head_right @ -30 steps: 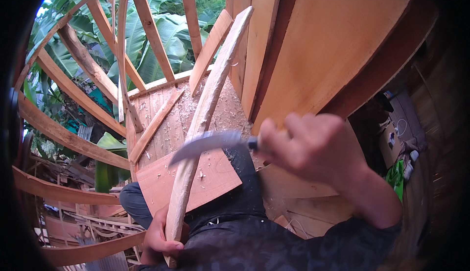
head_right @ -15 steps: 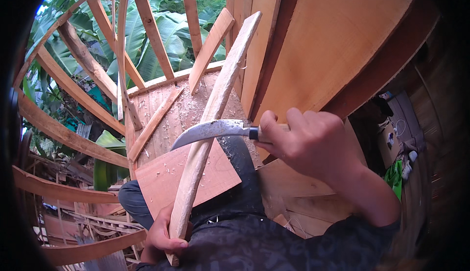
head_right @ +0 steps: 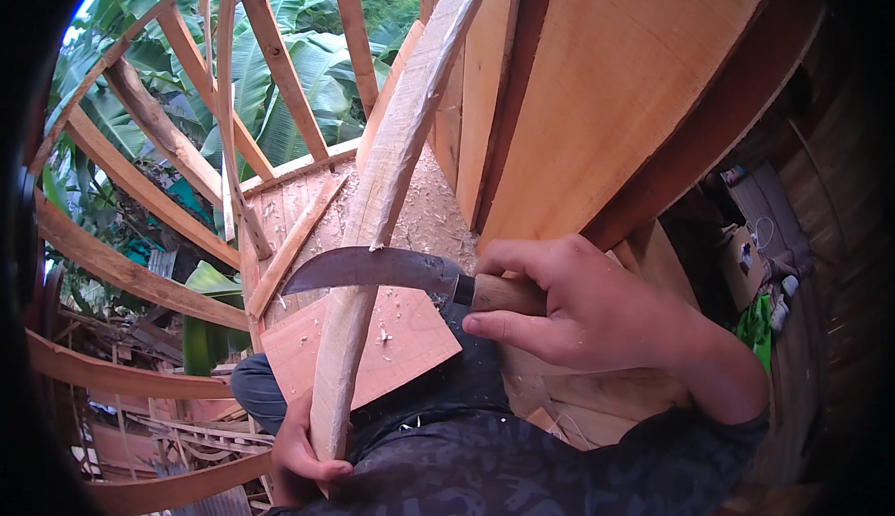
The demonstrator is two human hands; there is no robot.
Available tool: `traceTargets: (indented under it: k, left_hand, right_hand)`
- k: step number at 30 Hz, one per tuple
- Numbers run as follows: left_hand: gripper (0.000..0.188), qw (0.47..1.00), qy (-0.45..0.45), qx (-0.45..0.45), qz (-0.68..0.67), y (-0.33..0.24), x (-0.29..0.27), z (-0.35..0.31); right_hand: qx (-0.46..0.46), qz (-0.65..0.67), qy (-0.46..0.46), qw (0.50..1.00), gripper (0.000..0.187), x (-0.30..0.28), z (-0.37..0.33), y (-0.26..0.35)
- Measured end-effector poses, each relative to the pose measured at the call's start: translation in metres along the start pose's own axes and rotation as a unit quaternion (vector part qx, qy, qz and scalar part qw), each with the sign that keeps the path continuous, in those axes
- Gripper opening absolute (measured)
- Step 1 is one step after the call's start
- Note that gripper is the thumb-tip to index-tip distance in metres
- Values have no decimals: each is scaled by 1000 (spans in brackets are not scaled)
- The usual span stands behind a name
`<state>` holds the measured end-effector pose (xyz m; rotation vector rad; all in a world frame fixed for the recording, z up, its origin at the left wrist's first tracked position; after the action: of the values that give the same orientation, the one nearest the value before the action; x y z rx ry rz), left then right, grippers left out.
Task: The person sits on the floor and uses a curved knife to shave and shape a long wooden plank. They hold the plank with their left hand and repeatedly scrape the surface with the knife in their right hand, producing wood shavings.
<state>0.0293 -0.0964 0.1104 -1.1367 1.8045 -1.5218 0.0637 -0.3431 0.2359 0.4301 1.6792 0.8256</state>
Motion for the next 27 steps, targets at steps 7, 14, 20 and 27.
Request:
traceTargets:
  k: [7, 14, 20, 27]
  left_hand:
    - [85, 997, 48, -4, -65, 13, -2, -1]
    - [89, 998, 65, -22, -10, 13, 0, 2]
    - [87, 995, 95, 1, 3, 15, -2, 4]
    - [83, 997, 60, 11, -42, 19, 1, 17]
  right_hand:
    - [-134, -291, -210, 924, 32, -6, -10, 11]
    - [-50, -52, 52, 996, 34, 18, 0, -9]
    - [43, -47, 12, 998, 35, 0, 1, -14]
    - [10, -116, -94, 989, 30, -4, 9, -22]
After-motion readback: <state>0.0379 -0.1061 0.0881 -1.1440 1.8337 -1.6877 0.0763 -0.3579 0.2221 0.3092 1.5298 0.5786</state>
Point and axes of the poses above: each hand's wrist, its own z-axis towards the middle knuckle, its own x-axis out of the palm, y = z × x, the point moved 7 cm from there along z, towards the middle knuckle, and after that the axes turned 1 degree about x, right-handed, at the moved point
